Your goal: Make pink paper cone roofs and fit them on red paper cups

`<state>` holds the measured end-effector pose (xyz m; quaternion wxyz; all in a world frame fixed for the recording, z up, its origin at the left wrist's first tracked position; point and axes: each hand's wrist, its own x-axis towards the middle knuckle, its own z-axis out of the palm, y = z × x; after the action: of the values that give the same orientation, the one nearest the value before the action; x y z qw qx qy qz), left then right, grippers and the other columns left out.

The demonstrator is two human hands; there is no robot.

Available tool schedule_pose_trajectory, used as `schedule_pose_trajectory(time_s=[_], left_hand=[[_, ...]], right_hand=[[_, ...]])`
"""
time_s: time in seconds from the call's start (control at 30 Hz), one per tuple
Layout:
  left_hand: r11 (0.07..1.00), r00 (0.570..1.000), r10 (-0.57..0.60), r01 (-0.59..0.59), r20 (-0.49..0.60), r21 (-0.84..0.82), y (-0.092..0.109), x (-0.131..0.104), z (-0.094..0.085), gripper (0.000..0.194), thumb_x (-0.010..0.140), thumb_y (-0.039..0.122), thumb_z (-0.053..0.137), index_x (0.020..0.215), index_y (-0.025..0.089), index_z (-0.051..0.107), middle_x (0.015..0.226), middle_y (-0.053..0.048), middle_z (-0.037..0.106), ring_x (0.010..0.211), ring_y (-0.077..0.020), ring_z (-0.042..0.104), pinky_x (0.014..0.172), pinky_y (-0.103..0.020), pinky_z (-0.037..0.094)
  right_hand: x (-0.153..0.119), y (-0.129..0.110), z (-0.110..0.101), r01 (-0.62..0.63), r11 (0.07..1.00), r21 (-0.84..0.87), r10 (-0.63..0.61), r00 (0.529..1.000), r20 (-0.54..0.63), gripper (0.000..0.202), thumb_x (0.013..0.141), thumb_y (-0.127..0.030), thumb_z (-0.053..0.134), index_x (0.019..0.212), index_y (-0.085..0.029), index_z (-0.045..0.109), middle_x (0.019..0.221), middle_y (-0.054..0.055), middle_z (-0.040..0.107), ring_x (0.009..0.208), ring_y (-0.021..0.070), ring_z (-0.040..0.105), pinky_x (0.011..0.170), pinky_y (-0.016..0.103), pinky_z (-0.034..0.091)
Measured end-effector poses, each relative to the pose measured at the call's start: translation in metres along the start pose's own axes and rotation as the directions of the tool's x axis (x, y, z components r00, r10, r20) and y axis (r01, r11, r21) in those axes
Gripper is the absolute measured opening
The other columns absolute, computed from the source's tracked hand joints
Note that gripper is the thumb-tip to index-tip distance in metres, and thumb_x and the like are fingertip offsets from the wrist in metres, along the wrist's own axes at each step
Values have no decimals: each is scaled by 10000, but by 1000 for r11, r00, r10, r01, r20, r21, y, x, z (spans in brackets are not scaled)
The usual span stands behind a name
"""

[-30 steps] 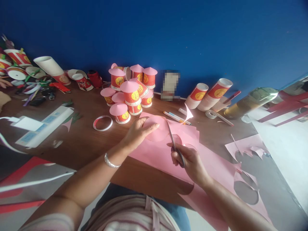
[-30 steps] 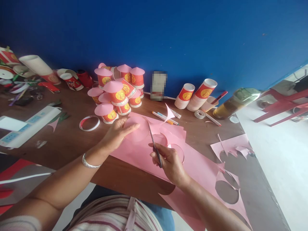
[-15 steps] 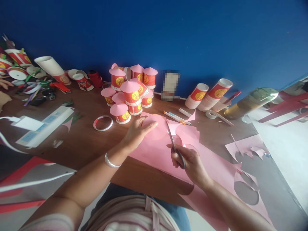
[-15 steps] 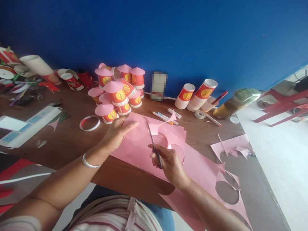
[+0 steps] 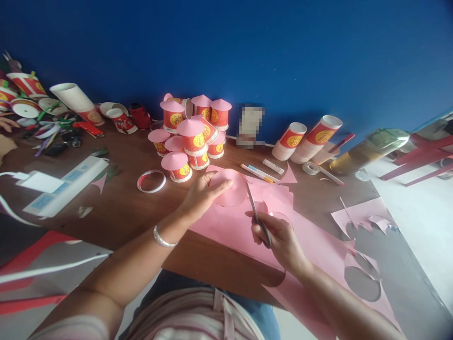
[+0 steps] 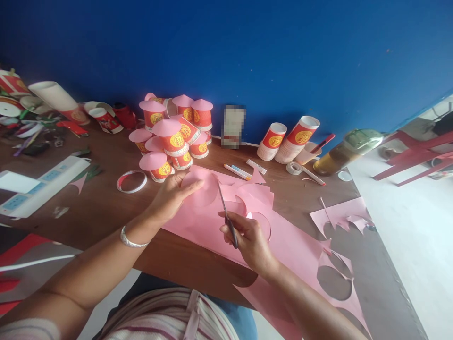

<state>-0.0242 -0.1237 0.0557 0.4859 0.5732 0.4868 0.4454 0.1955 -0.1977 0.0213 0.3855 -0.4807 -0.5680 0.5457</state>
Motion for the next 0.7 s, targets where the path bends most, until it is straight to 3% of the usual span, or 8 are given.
schedule_pose_trajectory(time_s=[0.7], left_hand=[[998, 998, -23, 26, 60, -49, -8, 1, -1, 322, 804, 460, 788, 819, 146, 717, 774, -16, 656, 741, -147, 566, 666, -238, 446]], right_hand=[[2, -7, -2, -13, 999, -29, 13, 1000, -19, 353, 867, -432, 648, 1063, -151, 733, 580, -31, 538, 537, 114, 481, 493, 263, 453]])
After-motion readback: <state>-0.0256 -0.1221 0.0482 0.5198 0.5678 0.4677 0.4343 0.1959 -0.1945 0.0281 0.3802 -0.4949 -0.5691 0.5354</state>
